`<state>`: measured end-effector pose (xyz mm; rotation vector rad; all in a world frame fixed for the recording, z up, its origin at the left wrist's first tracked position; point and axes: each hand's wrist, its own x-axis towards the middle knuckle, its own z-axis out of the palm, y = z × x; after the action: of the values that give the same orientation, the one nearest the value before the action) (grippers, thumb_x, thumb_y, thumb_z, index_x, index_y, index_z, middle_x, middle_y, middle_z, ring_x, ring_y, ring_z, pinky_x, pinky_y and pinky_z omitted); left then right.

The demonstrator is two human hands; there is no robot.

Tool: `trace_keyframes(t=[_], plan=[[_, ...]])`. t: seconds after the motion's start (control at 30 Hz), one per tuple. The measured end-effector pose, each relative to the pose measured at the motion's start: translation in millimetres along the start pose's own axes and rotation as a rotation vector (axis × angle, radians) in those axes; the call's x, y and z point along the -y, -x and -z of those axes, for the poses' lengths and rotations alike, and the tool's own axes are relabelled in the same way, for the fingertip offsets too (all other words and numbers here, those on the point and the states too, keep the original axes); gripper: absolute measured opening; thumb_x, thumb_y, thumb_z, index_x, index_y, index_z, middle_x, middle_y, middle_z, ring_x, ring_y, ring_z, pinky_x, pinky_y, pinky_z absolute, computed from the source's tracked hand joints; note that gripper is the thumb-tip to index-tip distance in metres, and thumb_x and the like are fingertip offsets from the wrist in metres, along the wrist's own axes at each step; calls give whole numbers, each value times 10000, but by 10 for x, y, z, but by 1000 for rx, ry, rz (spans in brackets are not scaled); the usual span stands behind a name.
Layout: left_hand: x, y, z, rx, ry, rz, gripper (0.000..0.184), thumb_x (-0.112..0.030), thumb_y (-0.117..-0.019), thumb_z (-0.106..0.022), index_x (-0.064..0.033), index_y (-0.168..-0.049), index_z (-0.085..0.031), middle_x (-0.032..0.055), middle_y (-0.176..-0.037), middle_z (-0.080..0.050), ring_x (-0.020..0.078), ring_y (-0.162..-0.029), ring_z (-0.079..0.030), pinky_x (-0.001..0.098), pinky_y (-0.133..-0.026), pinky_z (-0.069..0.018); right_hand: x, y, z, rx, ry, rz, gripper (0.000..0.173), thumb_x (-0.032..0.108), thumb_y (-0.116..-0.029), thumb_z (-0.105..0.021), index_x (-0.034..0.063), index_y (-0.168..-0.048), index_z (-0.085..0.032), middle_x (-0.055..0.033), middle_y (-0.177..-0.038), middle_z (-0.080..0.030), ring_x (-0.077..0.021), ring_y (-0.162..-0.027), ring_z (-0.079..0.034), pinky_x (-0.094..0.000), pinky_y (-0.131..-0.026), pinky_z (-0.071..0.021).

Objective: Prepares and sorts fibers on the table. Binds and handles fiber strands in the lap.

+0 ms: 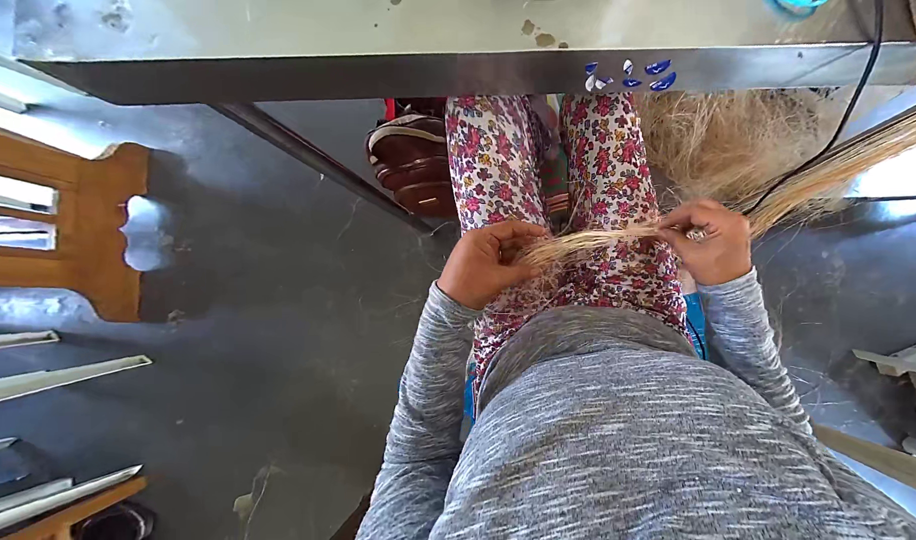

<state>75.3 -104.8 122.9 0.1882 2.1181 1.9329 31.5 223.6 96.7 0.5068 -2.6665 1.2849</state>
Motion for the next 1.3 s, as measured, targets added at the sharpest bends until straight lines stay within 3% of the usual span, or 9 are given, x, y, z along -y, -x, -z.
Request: trace_keyframes(t=[0.2,0.37,0.5,0.63,0.73,0.8,0.87,1.1,1.3], plan=[[-204,134,130,28,-275,54,418,34,-779,-806,11,-1180,-691,103,-1013,-730,82,-699,-670,261,-649,-587,-21,-235,149,-170,-225,17,134,40,-897,-704,-49,-996,-685,-33,-916,-728,-33,-800,-692,-238,-784,-602],[-207,128,349,-47,-376,-6,140,-34,-865,-750,23,-991,-734,53,-820,-724,53,-673,-656,263,-688,-582,18,-412,218,-239,-290,-38,93,27,-924,-651,16,-1016,-646,64,-819,-704,-5,-643,-661,-209,-609,-590],[-208,64,282,-319,-428,-360,111,-61,-870,-754,12,-953,-745,62,-915,-724,27,-780,-651,207,-726,-554,71,-426,370,-306,-256,-29,85,41,-944,-637,17,-1026,-645,62,-823,-694,-7,-622,-647,-212,-583,-582],[-202,98,-133,-636,-507,-816,29,-16,-933,-694,-9,-944,-720,144,-1104,-700,150,-1022,-676,279,-897,-571,-13,-179,611,-416,-262,144,120,33,-956,-657,61,-1074,-657,85,-925,-721,-29,-753,-689,-264,-710,-618],[345,20,-377,-559,-624,-815,64,-52,-946,-683,-53,-962,-745,196,-1166,-681,263,-1079,-661,372,-948,-556,-226,184,639,-367,-83,-6,147,58,-922,-705,-18,-1044,-674,-18,-938,-723,-73,-821,-695,-291,-793,-612],[724,-59,-431,-419,-693,-734,104,-51,-928,-677,-32,-951,-776,253,-1181,-690,372,-1132,-660,476,-987,-542,-308,359,595,-123,172,-286,218,61,-929,-699,-81,-1094,-703,-218,-1041,-728,-297,-951,-719,-486,-899,-583],[896,-97,-468,-377,-713,-701,111,-46,-917,-675,-38,-941,-783,244,-1178,-701,379,-1140,-664,481,-988,-539,-341,436,572,46,278,-427,235,-22,-927,-664,-49,-1153,-723,-280,-1190,-695,-456,-1135,-662,-660,-993,-485],[980,-146,-505,-437,-623,-686,102,-44,-900,-682,-31,-908,-782,211,-1153,-715,328,-1125,-668,425,-1001,-533,-177,434,906,-204,17,-52,252,85,-924,-567,-71,-1066,-704,-163,-1073,-730,-179,-1003,-703,-369,-935,-568],[1032,-114,-482,-480,-601,-660,103,-32,-889,-679,-20,-906,-780,220,-1139,-714,324,-1110,-669,410,-998,-528,236,326,1091,-511,153,112,324,129,-1067,-451,-70,-1011,-701,-122,-995,-738,-172,-969,-721,-375,-931,-582]])
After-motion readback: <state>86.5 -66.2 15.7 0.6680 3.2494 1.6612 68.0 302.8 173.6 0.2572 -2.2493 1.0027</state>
